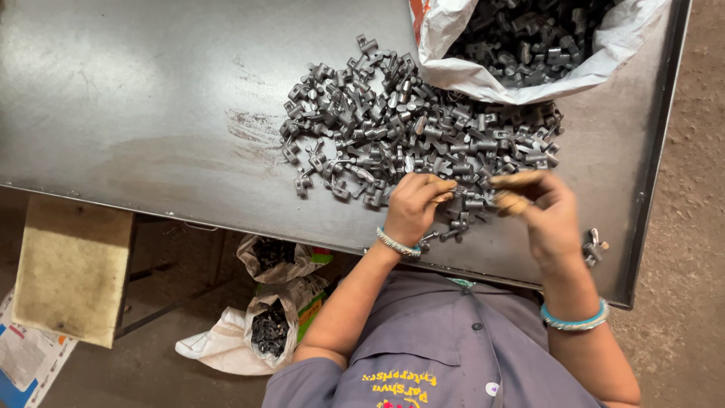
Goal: The person sits at a metal table and handles small gray metal fittings one at a time, turning and checking each piece by hand before setting it back on the table. They occasionally spread the pile of fittings, move a bag aside, open a cabinet door, and reposition a putty bag on the table while continuing to handle the fittings.
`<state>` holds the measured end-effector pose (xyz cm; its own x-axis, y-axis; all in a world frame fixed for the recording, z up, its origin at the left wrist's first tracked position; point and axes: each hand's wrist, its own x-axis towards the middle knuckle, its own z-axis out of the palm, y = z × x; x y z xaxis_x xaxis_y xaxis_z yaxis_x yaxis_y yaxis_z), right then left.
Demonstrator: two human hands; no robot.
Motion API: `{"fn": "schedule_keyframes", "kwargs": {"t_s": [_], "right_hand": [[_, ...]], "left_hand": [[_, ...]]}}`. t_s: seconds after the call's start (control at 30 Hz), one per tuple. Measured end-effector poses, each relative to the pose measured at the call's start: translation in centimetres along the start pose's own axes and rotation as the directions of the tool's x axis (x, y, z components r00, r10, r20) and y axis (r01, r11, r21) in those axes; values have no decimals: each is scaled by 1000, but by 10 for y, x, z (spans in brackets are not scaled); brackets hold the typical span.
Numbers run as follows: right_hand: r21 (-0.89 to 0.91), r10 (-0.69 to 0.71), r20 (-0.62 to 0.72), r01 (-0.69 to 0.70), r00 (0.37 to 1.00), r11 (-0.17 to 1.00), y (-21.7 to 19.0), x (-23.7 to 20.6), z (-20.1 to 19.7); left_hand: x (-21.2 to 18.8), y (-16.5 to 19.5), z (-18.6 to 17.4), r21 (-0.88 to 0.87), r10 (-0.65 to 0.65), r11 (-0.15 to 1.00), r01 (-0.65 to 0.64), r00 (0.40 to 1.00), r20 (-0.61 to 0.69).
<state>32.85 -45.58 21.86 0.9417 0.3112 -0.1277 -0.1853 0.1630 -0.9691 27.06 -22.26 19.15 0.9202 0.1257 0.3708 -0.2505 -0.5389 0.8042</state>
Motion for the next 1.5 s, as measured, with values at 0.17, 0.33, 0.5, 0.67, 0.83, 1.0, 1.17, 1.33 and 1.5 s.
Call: {"fn": "schedule_keyframes", "kwargs": {"t_s": [0.17, 0.33, 0.5, 0.67, 0.83, 1.0, 1.17, 1.33, 1.5], "right_hand": [[-40, -72, 108, 76, 992, 996, 27, -23, 22], [-139, -159, 123, 175, 980, 975, 39, -31, 19], [-84, 63, 52, -59, 997, 995, 53, -34, 1], [154, 241, 14, -241, 970, 958, 70, -35, -8], [103, 333, 73, -339, 940, 935, 71, -35, -15], [-377, 517, 252, -409, 818, 831, 26, -8, -33], [211, 30, 95, -50, 995, 976, -13, 10, -8], [-868, -6, 220, 199, 975, 456, -1, -3, 36], [-861, -161, 279, 320, 947, 395, 7, -35, 33]], "left_hand": [[-27, -3, 16, -759, -563, 387, 524, 786, 255], [-53, -15, 33, -822, -594, 104, 559, 698, 399], [-60, -28, 42, -765, -533, 82, 639, 676, 508], [-56, -30, 46, -715, -508, 18, 699, 622, 596], [-51, -13, 33, -662, -490, 29, 749, 588, 643], [-47, 16, -13, -73, -430, 887, 456, 874, 227], [-48, 38, -42, 271, -398, 899, 344, 900, 178], [-60, 39, -36, 273, -401, 903, 333, 880, 255], [-73, 31, -18, 261, -358, 919, 296, 904, 235]]}}
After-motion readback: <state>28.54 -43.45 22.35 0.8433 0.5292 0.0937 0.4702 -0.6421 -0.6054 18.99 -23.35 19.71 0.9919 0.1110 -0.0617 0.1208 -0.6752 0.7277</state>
